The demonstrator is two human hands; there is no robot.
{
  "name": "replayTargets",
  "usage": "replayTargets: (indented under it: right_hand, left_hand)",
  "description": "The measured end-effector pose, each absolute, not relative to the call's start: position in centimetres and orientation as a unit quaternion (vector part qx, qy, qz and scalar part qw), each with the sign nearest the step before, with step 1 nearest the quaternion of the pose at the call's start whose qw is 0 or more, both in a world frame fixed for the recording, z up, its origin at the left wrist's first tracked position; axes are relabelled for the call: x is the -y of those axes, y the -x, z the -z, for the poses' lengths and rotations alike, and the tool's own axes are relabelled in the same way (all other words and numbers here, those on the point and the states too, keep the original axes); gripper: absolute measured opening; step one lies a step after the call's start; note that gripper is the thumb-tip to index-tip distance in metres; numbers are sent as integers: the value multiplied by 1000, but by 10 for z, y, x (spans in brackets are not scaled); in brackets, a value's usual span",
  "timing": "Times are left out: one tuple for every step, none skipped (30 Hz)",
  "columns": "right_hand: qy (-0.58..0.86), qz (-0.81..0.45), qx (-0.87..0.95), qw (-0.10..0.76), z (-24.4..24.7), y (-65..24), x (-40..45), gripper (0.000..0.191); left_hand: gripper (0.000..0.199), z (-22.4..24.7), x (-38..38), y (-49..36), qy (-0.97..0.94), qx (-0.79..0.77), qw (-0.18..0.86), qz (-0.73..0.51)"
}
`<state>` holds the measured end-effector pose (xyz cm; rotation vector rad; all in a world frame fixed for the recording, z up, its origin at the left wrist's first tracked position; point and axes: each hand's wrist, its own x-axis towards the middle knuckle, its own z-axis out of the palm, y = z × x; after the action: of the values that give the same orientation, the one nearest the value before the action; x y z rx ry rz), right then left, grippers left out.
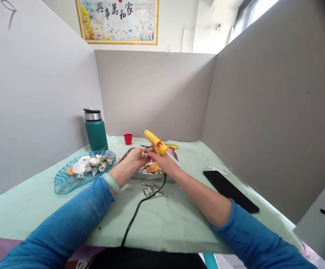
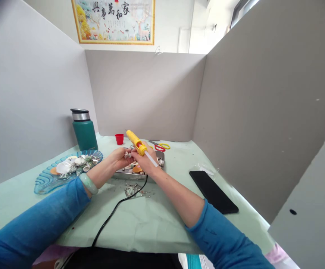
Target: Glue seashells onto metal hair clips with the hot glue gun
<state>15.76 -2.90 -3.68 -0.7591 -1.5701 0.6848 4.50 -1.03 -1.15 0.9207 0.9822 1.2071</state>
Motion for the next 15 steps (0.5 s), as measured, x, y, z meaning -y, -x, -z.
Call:
replayTargets:
  right_hand:
    - [331, -279, 677, 595, 38, -157, 27, 22]
    - [338, -266, 676, 598, 39, -157, 26, 24]
    - [348, -256, 673, 601, 40, -157, 25, 25]
    - [358, -249, 671, 600, 40, -158, 24, 25]
    - [368, -247, 670, 596, 40, -159, 23, 24]
    - [377, -248, 668, 592, 40, -160, 23, 23]
    - [383, -250, 667, 588, 39, -161, 23, 22]
    - [389, -252, 664, 586, 39, -162, 24, 21]
    - [394, -254, 661, 586, 39, -163, 23, 21]
    - [397, -255, 656, 589, 39, -164, 23, 21]
    - [399, -256, 653, 591, 39, -164, 23, 22]
    - [399, -256, 651, 592, 39, -165, 22, 22]
    - [400, -256, 652, 591, 40, -165, 22, 22]
    - [402, -255, 654, 589, 40, -166, 22, 21]
    - [404, -254, 656, 585, 40, -167, 23, 21]
  left_hand:
    - [19, 13, 9, -45, -442, -441, 594, -508]
    - [16, 15, 7, -44, -471, -447, 576, -496]
    - [14, 18, 5, -42, -506, -460, 548, -482]
    - [12, 20, 3, -39, -544, -483, 506, -463]
    - [10, 21, 2, -36, -576, -510, 458, -446]
    - [7, 23, 1, -32, -602, -538, 407, -426]
    - [4, 24, 1, -28, -624, -565, 361, -400]
    - [5, 25, 2, -24, -644, -588, 325, -366]
    - [7, 25, 3, -20, -662, -603, 304, -326]
    - [7, 25, 5, -17, -679, -611, 291, -283]
    - [7, 25, 7, -15, -699, -614, 280, -237]
    - [6, 25, 9, -13, -715, -611, 274, -199]
    - [5, 26, 11, -12, -727, -605, 275, -174]
    - [4, 26, 12, -12, -738, -596, 275, -156]
    - [5, 26, 14, -13, -750, -586, 271, -142]
